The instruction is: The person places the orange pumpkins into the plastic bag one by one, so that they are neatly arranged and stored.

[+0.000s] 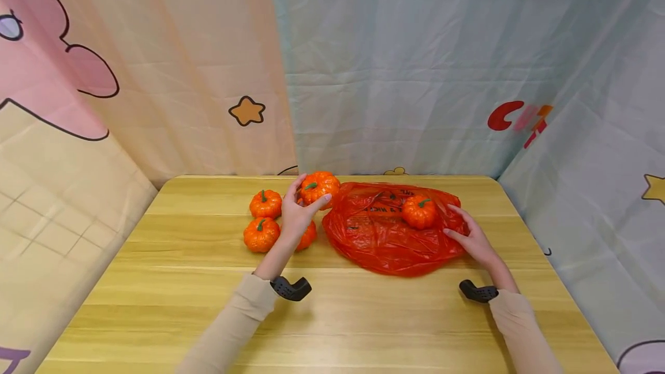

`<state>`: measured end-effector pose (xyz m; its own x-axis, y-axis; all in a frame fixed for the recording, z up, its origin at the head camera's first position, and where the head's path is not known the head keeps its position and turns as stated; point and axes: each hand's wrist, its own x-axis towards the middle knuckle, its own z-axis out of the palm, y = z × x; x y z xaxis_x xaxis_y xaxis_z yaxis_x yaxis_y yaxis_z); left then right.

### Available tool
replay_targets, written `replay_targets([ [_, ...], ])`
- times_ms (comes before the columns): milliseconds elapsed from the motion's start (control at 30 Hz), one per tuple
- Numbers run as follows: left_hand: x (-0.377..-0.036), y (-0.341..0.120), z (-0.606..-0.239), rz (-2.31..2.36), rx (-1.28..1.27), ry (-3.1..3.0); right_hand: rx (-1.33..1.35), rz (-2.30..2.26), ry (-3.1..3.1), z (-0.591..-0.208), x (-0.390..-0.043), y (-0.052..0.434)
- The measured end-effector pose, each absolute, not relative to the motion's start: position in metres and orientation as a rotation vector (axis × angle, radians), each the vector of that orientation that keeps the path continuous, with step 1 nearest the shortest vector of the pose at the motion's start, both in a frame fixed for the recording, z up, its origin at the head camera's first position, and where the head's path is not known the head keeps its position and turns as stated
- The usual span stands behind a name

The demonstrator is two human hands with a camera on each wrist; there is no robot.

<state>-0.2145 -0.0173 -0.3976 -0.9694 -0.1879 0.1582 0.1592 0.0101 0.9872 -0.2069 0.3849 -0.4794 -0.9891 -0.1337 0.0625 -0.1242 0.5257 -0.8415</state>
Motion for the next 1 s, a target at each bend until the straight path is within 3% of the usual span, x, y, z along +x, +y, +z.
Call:
replay_targets([
  [333,-0.205,0.019,-0.399,-2.118,-0.024,-2.039,-0.263,-1.544,2.725,-0.48,-0.205,0.384],
  [1000,-0.219,0.08,-0.422,-2.03,0.021,-2.227,-0.28,-1.621,2.718,-0.482,-0.205,0.382],
])
